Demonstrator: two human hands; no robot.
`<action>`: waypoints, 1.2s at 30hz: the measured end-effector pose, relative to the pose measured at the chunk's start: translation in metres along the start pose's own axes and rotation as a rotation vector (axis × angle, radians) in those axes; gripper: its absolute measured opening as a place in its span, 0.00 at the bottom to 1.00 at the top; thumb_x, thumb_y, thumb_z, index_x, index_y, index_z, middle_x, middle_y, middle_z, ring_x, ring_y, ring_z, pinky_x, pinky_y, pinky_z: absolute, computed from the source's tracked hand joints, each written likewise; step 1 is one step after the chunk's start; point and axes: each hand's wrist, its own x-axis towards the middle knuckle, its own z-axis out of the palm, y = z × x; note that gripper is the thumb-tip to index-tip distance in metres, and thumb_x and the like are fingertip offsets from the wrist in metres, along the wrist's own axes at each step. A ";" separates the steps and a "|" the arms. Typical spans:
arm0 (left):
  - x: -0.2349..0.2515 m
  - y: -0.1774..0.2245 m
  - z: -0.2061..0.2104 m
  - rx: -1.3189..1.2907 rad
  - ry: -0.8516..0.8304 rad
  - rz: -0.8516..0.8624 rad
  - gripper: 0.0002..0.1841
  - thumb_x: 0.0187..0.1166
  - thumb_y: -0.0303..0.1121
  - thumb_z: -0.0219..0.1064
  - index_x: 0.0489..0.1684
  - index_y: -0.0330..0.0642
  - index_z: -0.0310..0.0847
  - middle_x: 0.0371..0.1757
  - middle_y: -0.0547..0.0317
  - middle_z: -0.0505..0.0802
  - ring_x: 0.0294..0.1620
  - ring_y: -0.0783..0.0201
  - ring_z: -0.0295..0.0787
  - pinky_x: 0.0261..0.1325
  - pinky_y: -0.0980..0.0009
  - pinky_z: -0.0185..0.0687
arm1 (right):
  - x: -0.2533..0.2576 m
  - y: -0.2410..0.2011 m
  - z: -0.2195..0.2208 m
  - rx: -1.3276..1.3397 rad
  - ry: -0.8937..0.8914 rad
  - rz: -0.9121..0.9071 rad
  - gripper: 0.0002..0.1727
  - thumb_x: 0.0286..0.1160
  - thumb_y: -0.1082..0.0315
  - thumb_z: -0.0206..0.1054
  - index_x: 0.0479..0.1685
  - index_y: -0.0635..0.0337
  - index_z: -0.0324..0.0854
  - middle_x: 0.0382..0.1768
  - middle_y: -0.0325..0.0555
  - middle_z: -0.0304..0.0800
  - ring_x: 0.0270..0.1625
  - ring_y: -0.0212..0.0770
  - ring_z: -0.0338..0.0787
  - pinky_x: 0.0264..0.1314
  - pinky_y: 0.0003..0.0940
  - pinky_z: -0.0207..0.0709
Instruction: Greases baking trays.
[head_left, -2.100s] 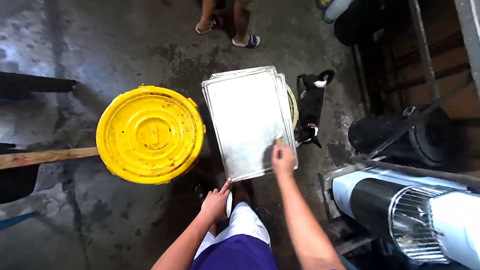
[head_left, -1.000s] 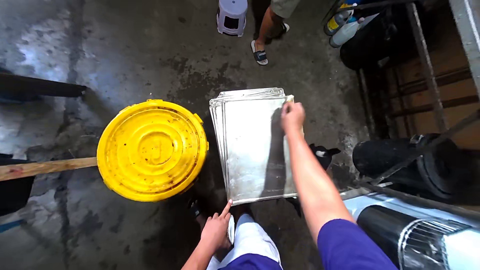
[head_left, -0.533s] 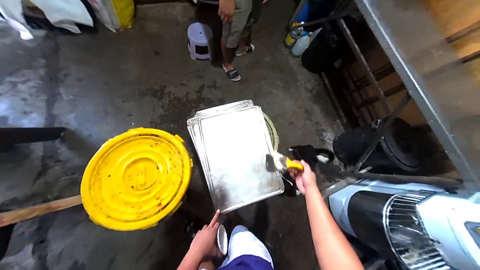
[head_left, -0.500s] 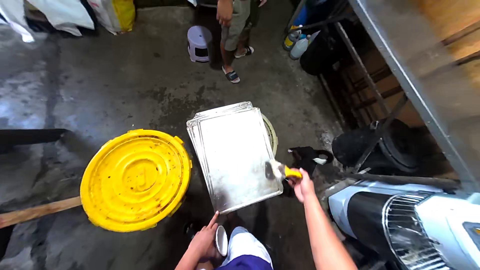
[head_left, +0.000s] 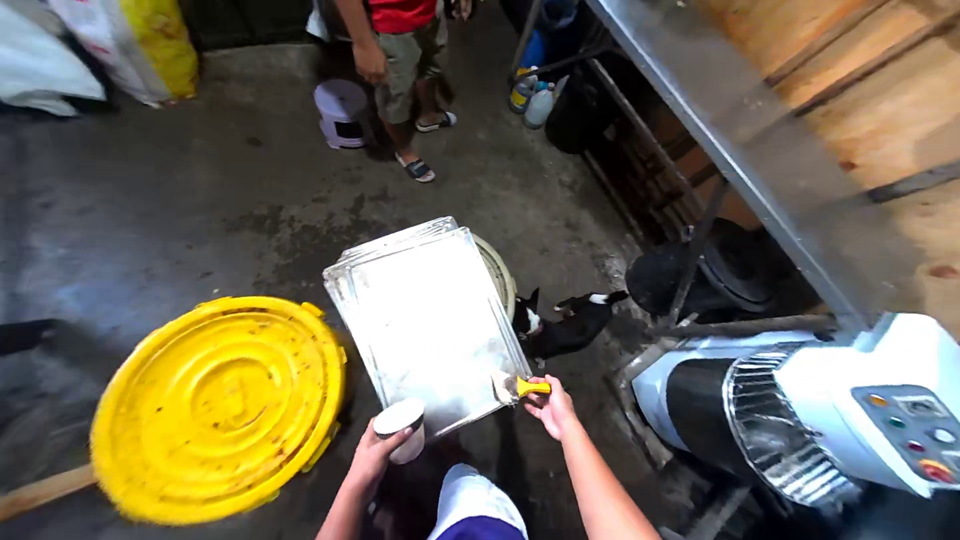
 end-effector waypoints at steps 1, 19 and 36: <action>0.000 0.001 -0.001 0.005 0.016 -0.006 0.40 0.60 0.27 0.82 0.77 0.31 0.66 0.62 0.41 0.91 0.61 0.54 0.91 0.65 0.57 0.89 | -0.002 0.000 0.002 -0.012 0.009 0.004 0.27 0.96 0.51 0.43 0.63 0.64 0.80 0.59 0.56 0.87 0.55 0.54 0.87 0.56 0.54 0.81; -0.070 -0.018 -0.072 -0.297 0.309 0.087 0.35 0.74 0.29 0.73 0.80 0.32 0.62 0.62 0.40 0.89 0.58 0.55 0.91 0.62 0.58 0.88 | -0.065 0.091 0.009 -0.201 -0.177 0.078 0.29 0.96 0.52 0.38 0.60 0.63 0.80 0.47 0.53 0.90 0.43 0.46 0.88 0.46 0.43 0.82; -0.094 -0.031 -0.322 0.258 0.591 0.433 0.60 0.41 0.45 0.91 0.84 0.32 0.63 0.92 0.33 0.55 0.90 0.44 0.58 0.87 0.51 0.65 | -0.184 0.215 0.213 -0.626 -0.467 -0.381 0.33 0.98 0.50 0.35 0.63 0.61 0.86 0.55 0.50 0.93 0.52 0.42 0.90 0.52 0.43 0.83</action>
